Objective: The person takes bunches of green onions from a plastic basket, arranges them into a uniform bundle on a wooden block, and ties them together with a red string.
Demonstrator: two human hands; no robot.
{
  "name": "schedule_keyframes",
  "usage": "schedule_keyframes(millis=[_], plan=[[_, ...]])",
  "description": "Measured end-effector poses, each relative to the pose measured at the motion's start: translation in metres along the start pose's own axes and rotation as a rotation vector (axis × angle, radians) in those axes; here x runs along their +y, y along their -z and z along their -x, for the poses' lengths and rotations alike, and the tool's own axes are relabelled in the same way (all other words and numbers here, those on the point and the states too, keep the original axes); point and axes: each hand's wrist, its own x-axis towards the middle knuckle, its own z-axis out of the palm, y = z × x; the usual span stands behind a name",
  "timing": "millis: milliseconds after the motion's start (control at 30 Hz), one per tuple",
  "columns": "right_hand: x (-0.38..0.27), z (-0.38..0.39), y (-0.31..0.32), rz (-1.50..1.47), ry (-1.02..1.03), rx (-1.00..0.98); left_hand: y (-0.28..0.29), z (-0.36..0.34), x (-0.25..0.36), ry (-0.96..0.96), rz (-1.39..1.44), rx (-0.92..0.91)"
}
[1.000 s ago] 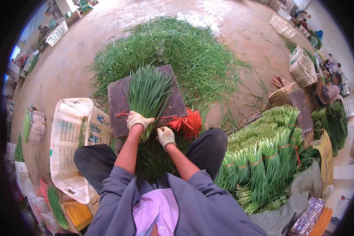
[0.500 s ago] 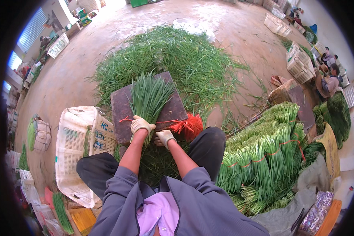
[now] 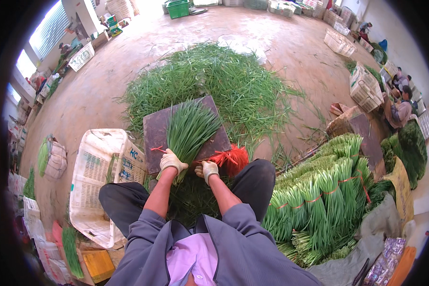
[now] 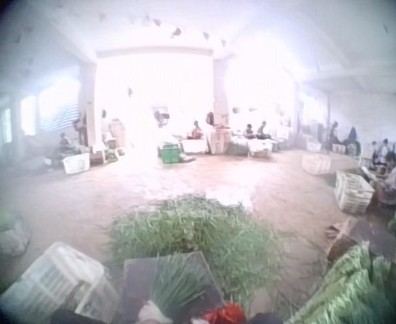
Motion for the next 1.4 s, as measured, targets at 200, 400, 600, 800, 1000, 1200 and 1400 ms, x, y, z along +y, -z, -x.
schedule_keyframes(millis=[200, 400, 600, 800, 1000, 1200, 1400], plan=[[0.009, 0.046, -0.013, 1.004, 1.281, 0.199, -0.002, 0.0, -0.006, 0.016, -0.02, -0.021], [-0.054, 0.034, -0.056, 1.486, 1.268, -0.304, -0.007, -0.017, -0.011, -0.053, 0.125, -0.173], [-0.086, 0.032, -0.081, 1.597, 1.024, -0.453, -0.03, -0.09, -0.095, -0.181, 1.281, -0.475], [-0.084, 0.041, -0.097, 1.639, 0.892, -0.462, -0.06, -0.114, -0.104, 0.558, 1.378, -0.108], [-0.081, 0.036, -0.093, 1.668, 0.96, -0.48, -0.028, -0.108, -0.063, 0.48, 0.643, 0.215], [-0.086, 0.034, -0.099, 1.752, 0.905, -0.439, -0.052, -0.124, -0.067, 0.43, 0.656, 0.298], [-0.088, 0.039, -0.101, 1.782, 0.826, -0.457, -0.076, -0.123, -0.085, 0.235, 1.008, 0.453]])
